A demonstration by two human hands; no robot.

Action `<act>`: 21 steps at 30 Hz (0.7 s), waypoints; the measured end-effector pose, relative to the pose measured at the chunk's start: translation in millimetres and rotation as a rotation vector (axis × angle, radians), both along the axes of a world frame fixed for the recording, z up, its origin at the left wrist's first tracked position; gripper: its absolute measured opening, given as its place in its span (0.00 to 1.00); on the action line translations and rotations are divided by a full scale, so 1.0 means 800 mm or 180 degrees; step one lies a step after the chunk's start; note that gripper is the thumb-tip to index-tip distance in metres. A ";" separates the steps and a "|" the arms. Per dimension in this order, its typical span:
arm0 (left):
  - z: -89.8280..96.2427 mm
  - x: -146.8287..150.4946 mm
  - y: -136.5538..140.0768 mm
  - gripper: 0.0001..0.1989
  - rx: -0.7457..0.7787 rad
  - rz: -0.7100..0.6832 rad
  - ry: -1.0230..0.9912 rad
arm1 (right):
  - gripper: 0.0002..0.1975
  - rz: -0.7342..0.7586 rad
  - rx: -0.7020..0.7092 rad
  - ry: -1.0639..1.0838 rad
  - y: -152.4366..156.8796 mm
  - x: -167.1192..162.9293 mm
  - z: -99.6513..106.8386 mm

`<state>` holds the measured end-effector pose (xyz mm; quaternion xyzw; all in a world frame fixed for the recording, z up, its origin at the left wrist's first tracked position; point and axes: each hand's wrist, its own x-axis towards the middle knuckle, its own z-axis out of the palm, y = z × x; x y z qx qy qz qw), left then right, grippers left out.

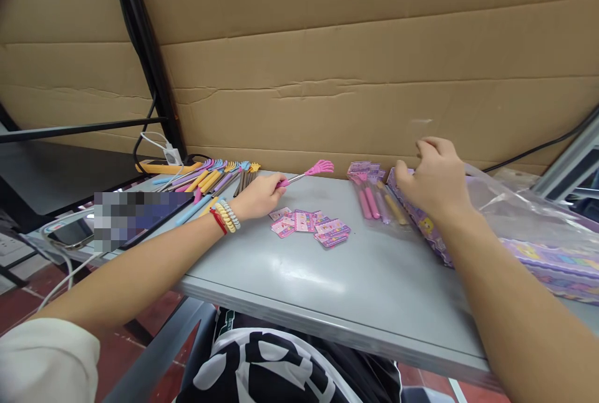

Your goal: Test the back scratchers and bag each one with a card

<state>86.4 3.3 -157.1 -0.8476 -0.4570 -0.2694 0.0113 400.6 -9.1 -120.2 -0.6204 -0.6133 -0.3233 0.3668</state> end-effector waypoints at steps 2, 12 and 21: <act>0.001 0.000 -0.002 0.12 -0.0004 -0.0041 -0.0056 | 0.27 0.0410 0.0175 -0.0040 -0.006 -0.014 -0.001; 0.006 0.003 -0.009 0.16 0.0024 -0.0201 -0.0186 | 0.14 0.1719 0.0351 -0.0586 -0.027 -0.065 -0.016; 0.009 0.004 -0.015 0.13 0.0133 -0.0473 -0.0233 | 0.23 0.1642 -0.0218 -0.0416 -0.030 -0.079 -0.025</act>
